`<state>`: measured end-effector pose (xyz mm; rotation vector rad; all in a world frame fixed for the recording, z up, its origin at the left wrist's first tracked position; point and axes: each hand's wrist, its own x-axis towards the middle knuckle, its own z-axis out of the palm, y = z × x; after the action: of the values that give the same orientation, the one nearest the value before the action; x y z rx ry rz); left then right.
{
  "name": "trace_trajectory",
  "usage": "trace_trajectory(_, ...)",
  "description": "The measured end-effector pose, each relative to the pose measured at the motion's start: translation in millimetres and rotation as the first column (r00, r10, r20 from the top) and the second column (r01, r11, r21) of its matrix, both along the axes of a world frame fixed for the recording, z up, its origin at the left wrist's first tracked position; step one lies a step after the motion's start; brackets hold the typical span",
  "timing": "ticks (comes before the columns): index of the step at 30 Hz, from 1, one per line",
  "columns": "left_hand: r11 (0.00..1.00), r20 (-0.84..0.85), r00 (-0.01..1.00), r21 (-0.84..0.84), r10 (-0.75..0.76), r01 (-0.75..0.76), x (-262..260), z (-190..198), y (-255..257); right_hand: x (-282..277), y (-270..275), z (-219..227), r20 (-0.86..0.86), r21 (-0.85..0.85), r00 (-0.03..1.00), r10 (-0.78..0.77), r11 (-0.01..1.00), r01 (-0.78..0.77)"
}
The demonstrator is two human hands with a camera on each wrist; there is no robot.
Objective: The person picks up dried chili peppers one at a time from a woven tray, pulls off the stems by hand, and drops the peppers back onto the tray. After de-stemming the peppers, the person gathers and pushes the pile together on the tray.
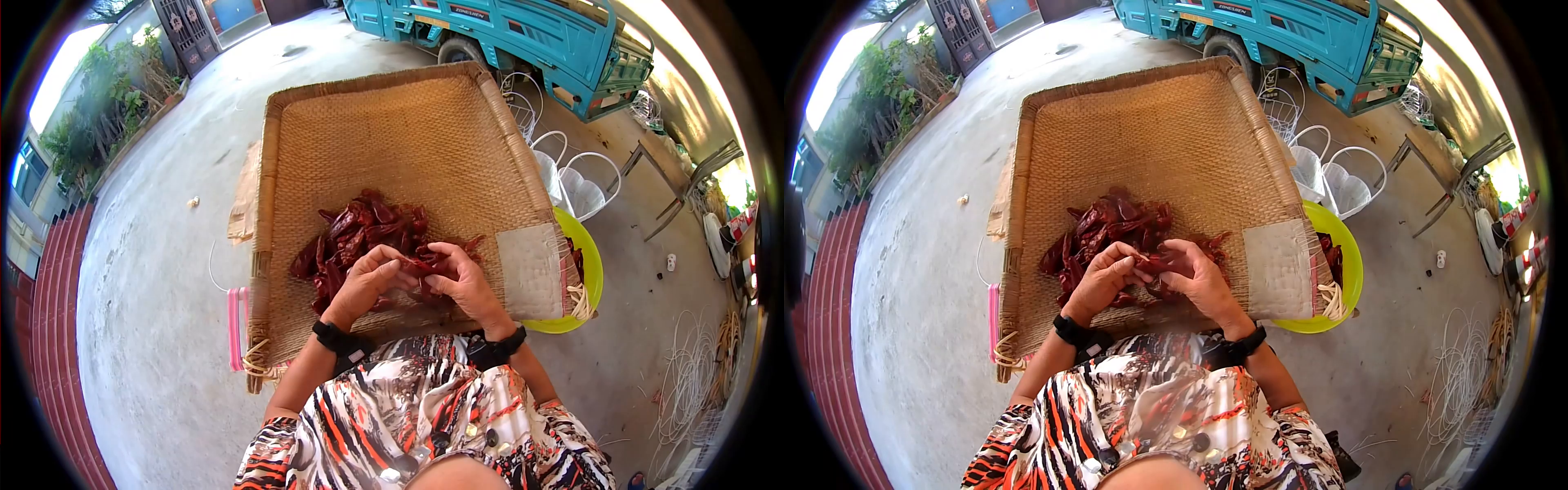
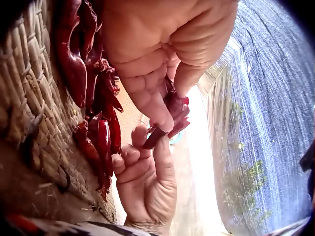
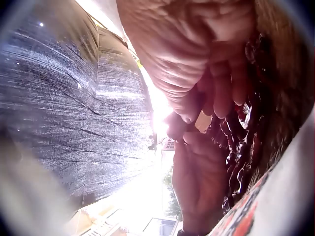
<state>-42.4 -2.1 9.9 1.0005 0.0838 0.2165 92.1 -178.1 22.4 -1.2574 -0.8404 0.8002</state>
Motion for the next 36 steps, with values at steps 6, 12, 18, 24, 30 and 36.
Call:
trace_trajectory(6,0.994,-0.010,0.995,-0.034,-0.103,0.102,-1,-2,5,-1,-2,-3,-0.038,-0.070,0.999,0.030,0.997,-0.033)
trace_trajectory(12,0.995,-0.017,0.997,-0.054,-0.079,0.078,-2,1,3,3,-1,-8,0.356,0.030,0.925,-0.130,0.991,0.128)
trace_trajectory(18,0.966,-0.039,0.999,0.260,0.016,-0.005,0,4,0,39,-28,5,-0.358,0.122,0.885,-0.297,0.925,0.360)
trace_trajectory(24,0.887,-0.085,0.996,0.461,0.017,0.024,0,6,-3,104,-84,-5,-0.818,0.331,0.557,-0.144,0.675,0.659)
trace_trajectory(30,0.542,-0.047,0.999,0.839,-0.003,0.042,3,-4,0,144,-125,-34,-0.909,0.349,0.415,-0.034,0.480,0.805)
trace_trajectory(36,0.304,0.056,0.998,0.952,-0.041,-0.041,9,-13,0,125,-117,-26,-0.889,0.315,0.442,-0.124,0.534,0.784)
